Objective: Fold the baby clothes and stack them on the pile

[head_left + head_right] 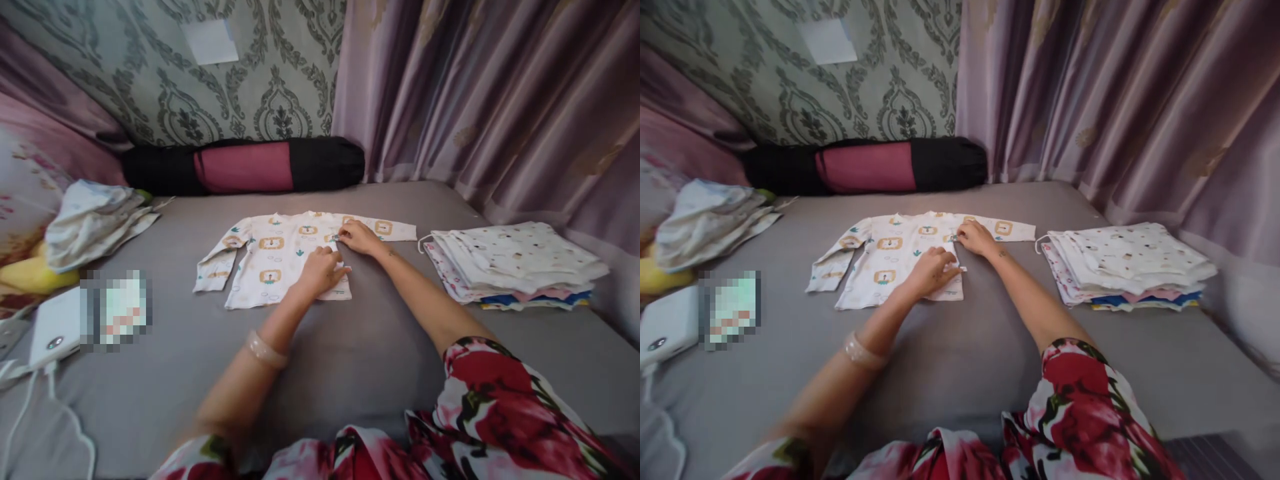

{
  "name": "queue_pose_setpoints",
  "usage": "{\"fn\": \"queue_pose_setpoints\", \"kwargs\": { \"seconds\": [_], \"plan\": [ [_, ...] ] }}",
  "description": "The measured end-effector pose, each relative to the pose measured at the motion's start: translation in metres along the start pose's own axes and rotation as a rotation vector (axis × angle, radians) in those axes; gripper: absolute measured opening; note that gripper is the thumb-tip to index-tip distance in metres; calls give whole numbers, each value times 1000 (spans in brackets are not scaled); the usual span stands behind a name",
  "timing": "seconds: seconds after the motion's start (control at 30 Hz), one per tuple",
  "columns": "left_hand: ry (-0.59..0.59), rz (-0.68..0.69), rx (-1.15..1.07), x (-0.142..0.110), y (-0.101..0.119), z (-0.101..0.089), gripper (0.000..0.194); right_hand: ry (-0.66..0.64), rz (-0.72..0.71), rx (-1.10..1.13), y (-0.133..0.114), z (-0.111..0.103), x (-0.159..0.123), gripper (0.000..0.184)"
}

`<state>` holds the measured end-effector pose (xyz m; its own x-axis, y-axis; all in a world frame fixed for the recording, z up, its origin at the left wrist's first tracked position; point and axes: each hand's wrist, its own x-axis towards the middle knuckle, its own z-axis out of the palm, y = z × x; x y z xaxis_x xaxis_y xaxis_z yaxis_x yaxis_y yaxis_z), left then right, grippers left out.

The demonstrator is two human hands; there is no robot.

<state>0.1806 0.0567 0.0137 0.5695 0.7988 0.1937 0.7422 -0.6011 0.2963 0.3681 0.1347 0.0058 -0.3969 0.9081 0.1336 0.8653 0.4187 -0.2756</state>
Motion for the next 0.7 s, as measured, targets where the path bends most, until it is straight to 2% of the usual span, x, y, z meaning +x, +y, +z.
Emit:
{"fn": "queue_pose_setpoints", "kwargs": {
  "seconds": [0.1, 0.23, 0.4, 0.57, 0.7],
  "plan": [
    [-72, -49, -47, -39, 32, -3, 29, -19, -20, -17, -14, 4, 4, 16],
    [-100, -142, -29, -64, 51, -1, 24, -37, -36, -106, -18, 5, 3, 21],
    [-46, -154, 61, -69, 57, 6, 14, -38, -146, -251, -16, 3, 2, 29],
    [-58, -111, 182, -69, 62, 7, 28, -24, -235, -347, -11, -5, 5, 29],
    [-51, -113, 132, -67, 62, 8, 35, -22, -244, -385, -7, -9, 6, 28]
  ]
}}
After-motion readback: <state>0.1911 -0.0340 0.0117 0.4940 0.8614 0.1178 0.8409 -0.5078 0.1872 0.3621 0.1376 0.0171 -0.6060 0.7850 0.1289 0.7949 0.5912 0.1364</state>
